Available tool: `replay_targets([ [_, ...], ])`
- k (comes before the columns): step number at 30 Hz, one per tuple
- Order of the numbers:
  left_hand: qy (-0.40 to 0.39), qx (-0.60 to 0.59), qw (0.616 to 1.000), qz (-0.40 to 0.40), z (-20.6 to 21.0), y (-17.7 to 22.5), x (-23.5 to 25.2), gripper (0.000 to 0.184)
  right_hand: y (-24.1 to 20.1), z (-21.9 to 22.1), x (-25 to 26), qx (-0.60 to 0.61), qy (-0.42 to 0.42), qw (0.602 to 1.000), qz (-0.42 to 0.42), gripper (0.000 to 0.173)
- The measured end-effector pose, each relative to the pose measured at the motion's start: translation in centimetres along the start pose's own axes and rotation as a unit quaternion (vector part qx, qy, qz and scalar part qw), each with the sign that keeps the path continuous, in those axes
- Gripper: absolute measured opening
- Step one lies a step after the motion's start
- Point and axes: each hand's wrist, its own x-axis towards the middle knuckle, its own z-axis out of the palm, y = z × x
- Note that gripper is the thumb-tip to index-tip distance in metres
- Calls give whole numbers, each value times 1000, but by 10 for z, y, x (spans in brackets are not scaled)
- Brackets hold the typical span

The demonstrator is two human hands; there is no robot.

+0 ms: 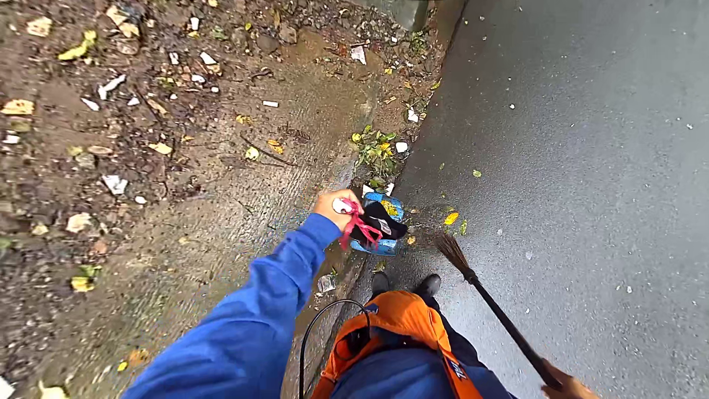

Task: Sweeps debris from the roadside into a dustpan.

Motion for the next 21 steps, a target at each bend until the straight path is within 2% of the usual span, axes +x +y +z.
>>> replay_targets([
  [1,-7,6,1000,-3,10,-3,0,19,-25,10,17,-3,-9,1000,1,65],
  [4,-9,7,1000,-26,39,-9,-7,18,-99,38,55,-46,-50,996,-62,65],
  [6,4,-5,1000,-21,42,-13,-11,17,-118,40,65,-18,-52,994,-96,67],
  [8,17,-21,1000,-11,33,-19,-14,17,-99,24,65,52,-47,991,-111,66],
  [10,26,-30,999,-18,20,-25,-15,18,-59,4,54,144,-23,985,-97,62],
  [11,31,-38,998,-30,14,-27,-14,20,-41,-9,45,153,-8,985,-83,60],
  [13,46,-48,997,-24,5,-40,-12,23,-14,-27,30,89,24,995,-47,65],
  [15,56,-60,996,-12,2,-52,-12,23,-12,-36,19,30,42,999,-15,70],
  [18,82,-59,995,-15,4,-53,-12,22,-68,-24,36,-54,65,996,28,72],
  [21,76,-49,995,-50,10,-33,-15,22,-143,5,60,-124,28,992,-22,64],
])
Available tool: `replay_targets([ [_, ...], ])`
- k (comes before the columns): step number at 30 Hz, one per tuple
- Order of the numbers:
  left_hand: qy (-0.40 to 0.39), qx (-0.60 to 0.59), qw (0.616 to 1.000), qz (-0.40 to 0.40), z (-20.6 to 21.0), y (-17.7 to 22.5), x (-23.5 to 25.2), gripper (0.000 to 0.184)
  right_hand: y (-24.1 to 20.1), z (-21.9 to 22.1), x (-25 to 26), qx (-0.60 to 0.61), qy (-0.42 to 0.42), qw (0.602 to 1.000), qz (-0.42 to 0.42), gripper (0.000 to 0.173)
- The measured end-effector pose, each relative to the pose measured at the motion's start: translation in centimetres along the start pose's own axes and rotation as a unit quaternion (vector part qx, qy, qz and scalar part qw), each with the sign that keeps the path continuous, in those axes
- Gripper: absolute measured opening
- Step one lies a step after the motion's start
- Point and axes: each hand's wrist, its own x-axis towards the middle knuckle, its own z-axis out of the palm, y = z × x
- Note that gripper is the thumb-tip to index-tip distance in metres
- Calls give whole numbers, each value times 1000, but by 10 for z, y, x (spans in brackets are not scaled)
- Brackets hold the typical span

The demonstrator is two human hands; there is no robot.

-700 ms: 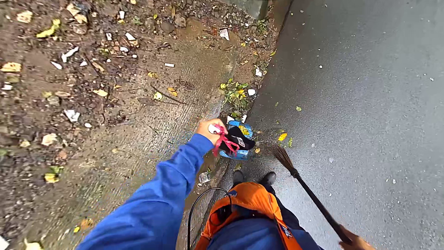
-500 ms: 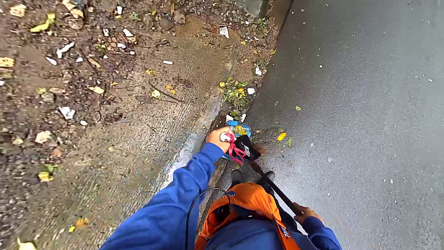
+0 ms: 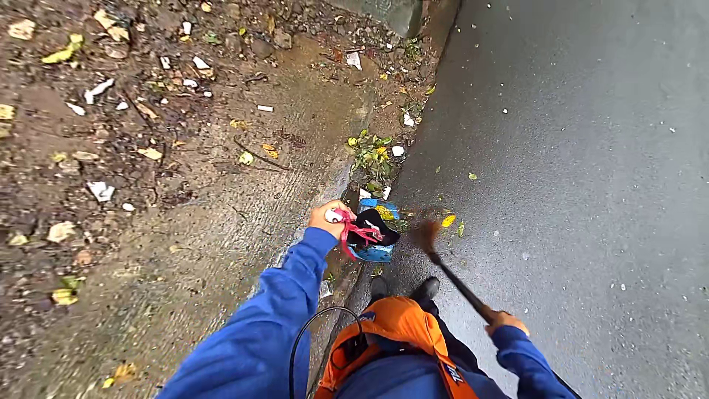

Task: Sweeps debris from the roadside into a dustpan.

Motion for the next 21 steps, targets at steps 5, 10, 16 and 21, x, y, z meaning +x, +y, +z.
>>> replay_targets([
  [5,26,-16,999,37,-5,-2,-1,23,29,-25,-9,90,0,990,-111,53],
  [10,87,-25,996,12,-21,5,4,28,146,-44,-23,174,105,978,-38,55],
  [16,103,-24,993,-45,20,17,7,29,81,-29,21,132,111,976,134,44],
  [21,37,37,998,-23,48,34,31,23,-5,-22,29,55,11,998,2,57],
])
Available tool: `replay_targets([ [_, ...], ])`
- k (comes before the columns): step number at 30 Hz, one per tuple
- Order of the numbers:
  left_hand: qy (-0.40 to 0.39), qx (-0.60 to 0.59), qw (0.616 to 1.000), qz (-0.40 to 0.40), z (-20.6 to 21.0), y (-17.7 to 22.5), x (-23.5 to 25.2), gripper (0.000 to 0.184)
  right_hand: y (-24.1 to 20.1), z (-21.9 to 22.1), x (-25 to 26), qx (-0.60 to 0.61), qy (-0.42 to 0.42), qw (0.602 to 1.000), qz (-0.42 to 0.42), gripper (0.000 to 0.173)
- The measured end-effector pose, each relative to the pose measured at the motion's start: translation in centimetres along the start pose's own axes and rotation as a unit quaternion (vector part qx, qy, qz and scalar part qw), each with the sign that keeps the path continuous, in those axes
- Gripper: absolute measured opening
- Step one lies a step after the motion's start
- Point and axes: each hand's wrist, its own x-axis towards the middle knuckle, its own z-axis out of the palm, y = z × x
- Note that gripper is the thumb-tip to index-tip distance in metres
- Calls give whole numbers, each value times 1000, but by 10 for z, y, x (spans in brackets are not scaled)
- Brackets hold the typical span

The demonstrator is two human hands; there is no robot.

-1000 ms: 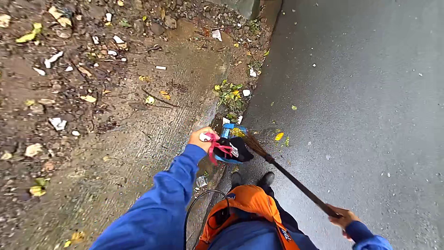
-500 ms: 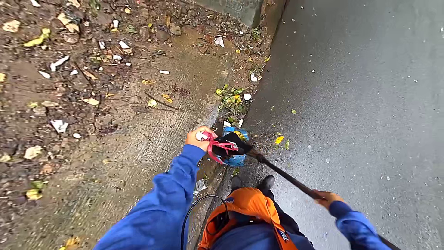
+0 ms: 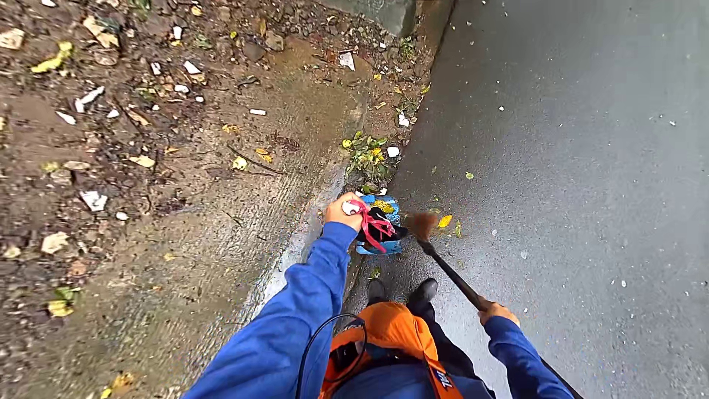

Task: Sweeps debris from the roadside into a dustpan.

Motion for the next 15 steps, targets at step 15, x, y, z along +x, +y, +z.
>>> replay_targets([
  [15,27,-35,999,-26,7,-13,32,21,5,-64,38,-4,4,998,-67,52],
])
